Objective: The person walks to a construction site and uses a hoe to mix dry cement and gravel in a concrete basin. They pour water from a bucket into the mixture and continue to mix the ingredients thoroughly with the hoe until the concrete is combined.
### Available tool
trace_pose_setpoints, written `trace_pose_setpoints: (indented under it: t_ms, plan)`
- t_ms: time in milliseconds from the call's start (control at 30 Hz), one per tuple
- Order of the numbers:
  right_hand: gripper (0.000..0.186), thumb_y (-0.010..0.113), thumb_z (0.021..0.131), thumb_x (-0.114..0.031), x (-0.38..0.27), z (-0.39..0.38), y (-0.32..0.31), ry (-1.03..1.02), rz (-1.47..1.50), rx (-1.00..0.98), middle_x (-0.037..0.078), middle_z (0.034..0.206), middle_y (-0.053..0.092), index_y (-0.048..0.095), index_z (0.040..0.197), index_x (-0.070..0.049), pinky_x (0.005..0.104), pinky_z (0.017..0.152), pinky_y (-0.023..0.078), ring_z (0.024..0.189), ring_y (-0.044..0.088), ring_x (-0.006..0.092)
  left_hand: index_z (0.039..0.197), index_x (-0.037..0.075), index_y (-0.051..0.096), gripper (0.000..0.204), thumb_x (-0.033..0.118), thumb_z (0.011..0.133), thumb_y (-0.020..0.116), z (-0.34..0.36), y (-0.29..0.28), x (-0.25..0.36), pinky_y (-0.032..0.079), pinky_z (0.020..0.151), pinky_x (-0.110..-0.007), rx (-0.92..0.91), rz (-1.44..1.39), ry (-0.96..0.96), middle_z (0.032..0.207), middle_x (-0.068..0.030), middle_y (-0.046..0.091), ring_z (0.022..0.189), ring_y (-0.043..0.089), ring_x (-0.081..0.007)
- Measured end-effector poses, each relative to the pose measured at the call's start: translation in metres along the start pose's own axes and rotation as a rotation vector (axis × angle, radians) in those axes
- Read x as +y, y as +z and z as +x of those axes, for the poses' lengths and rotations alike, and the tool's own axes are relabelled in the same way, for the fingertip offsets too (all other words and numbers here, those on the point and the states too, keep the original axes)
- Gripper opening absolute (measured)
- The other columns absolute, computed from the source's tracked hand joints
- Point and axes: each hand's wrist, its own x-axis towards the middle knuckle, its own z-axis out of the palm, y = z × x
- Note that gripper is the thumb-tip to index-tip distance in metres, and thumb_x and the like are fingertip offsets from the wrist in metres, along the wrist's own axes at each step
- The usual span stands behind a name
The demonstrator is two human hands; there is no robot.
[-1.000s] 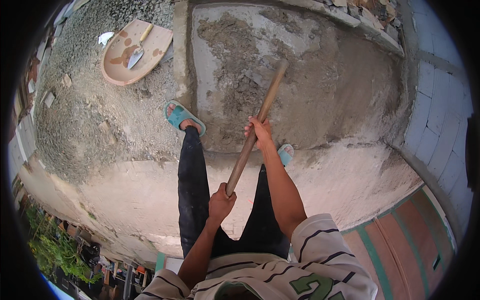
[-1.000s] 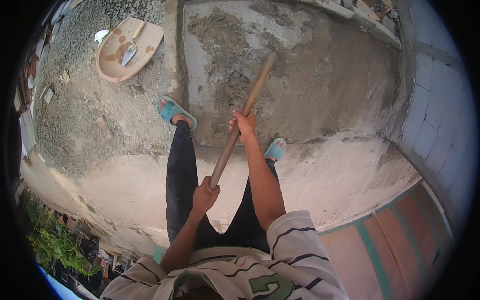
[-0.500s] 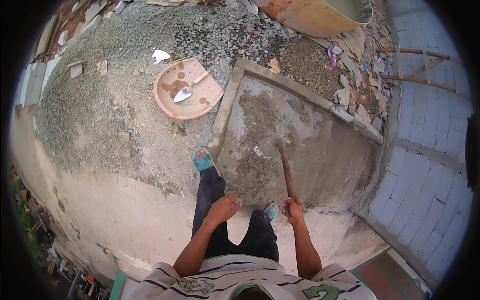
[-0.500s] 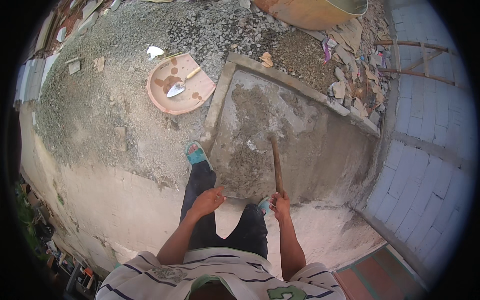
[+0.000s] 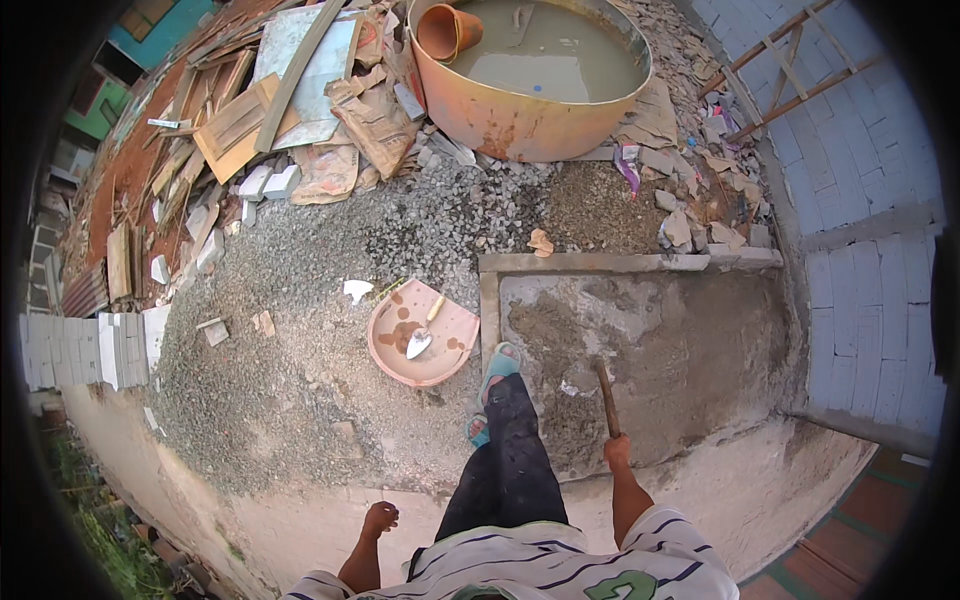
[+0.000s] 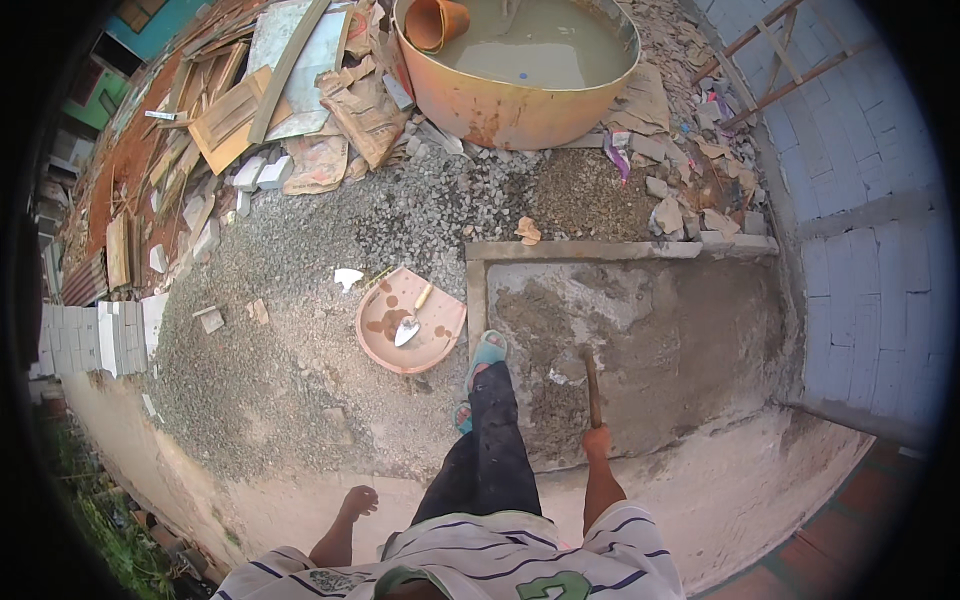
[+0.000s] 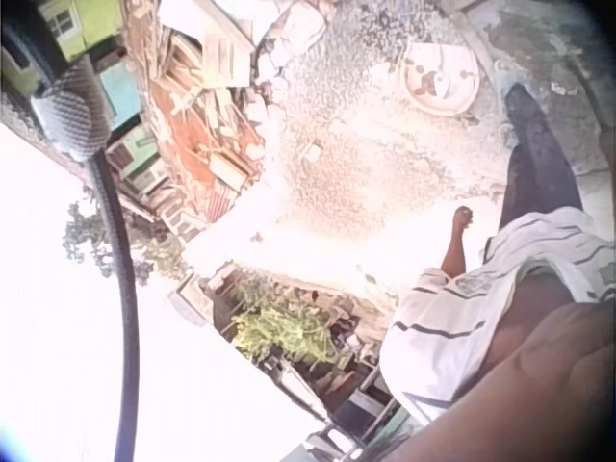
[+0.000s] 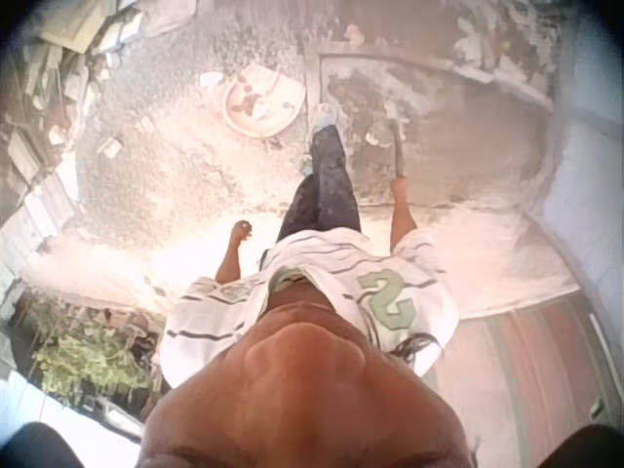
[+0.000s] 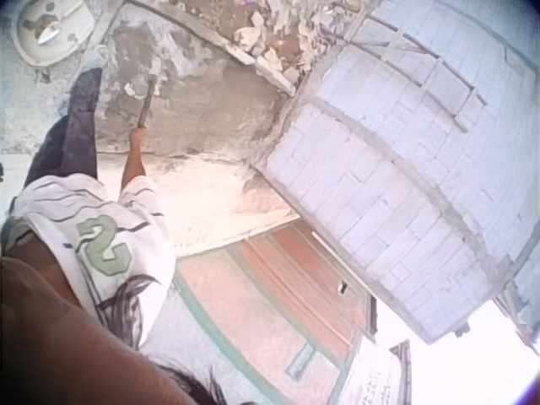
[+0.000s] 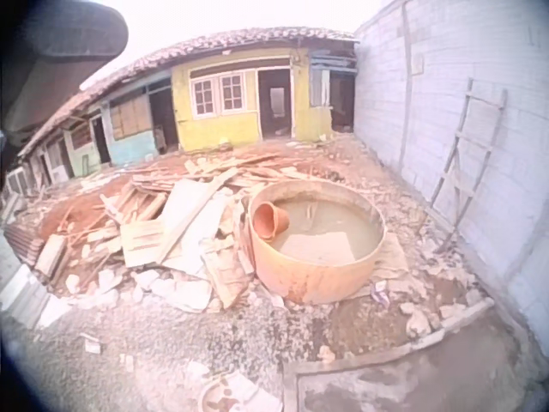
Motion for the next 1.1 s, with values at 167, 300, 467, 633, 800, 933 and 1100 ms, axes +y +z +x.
trace_pose_setpoints:
  t_ms: [167,300,467,633,800,933,1100]
  plan:
    - [0.038,0.065,0.085,-0.017,-0.11,0.013,-0.014,0.221,0.004,0.044,0.022,0.114,0.062,0.058,0.117,0.002,0.0443,0.088,0.054,0.105,0.065,0.0383,0.118,0.002,0.058,0.028,0.014,0.093,0.059,-0.035,-0.032,0.128,0.054,0.054,-0.029,0.062,-0.026,0.04,0.089,-0.0125,0.069,0.072,0.07,-0.02]
    - [0.032,0.058,0.089,-0.016,-0.137,0.051,-0.035,0.266,0.041,0.046,0.023,0.119,0.061,0.058,0.115,0.003,0.0443,0.087,0.055,0.105,0.067,0.0366,0.118,0.002,0.059,0.025,0.016,0.097,0.055,-0.032,-0.042,0.229,0.054,0.058,-0.029,0.001,-0.022,0.064,0.091,-0.0113,0.07,0.075,0.07,-0.0188]
    - [0.031,0.055,0.09,-0.014,-0.151,0.043,-0.04,0.332,0.12,0.024,0.023,0.119,0.061,0.057,0.115,0.004,0.043,0.09,0.054,0.111,0.063,0.0362,0.119,0.004,0.057,0.025,0.016,0.098,0.053,-0.039,-0.101,0.345,0.052,0.058,-0.029,0.114,0.091,0.188,0.088,-0.0097,0.069,0.072,0.069,-0.0172]
    - [0.033,0.058,0.089,-0.015,-0.129,0.049,-0.048,0.412,0.193,-0.005,0.023,0.126,0.055,0.057,0.118,0.0,0.0452,0.093,0.053,0.113,0.061,0.0384,0.113,0.003,0.062,0.021,0.014,0.096,0.055,-0.038,-0.123,0.403,0.05,0.059,-0.027,0.147,0.284,0.233,0.089,-0.0076,0.069,0.072,0.065,-0.0134]
    - [0.042,0.067,0.084,-0.02,-0.189,0.025,-0.113,0.573,0.241,-0.109,0.017,0.137,0.044,0.059,0.123,-0.007,0.0558,0.1,0.042,0.129,0.044,0.0369,0.103,-0.001,0.067,0.018,0.006,0.09,0.058,-0.045,-0.178,0.453,0.049,0.077,-0.028,-0.08,0.314,0.602,0.091,-0.0064,0.068,0.084,0.061,-0.0136]
    - [0.047,0.071,0.08,-0.019,-0.172,0.029,-0.127,0.565,0.205,0.102,0.016,0.137,0.043,0.059,0.123,-0.006,0.0579,0.099,0.039,0.13,0.041,0.0361,0.103,-0.002,0.067,0.018,0.004,0.088,0.059,-0.005,-0.184,0.505,0.049,0.077,-0.028,-0.069,0.548,0.683,0.09,-0.0082,0.069,0.084,0.063,-0.0148]
    - [0.038,0.068,0.084,-0.017,-0.22,0.053,-0.132,0.275,0.424,0.353,0.019,0.126,0.053,0.06,0.118,-0.001,0.0492,0.098,0.044,0.116,0.055,0.0389,0.111,-0.002,0.061,0.025,0.014,0.092,0.056,0.06,-0.183,0.603,0.053,0.054,-0.029,0.177,0.444,0.6,0.082,-0.0115,0.068,0.066,0.068,-0.0171]
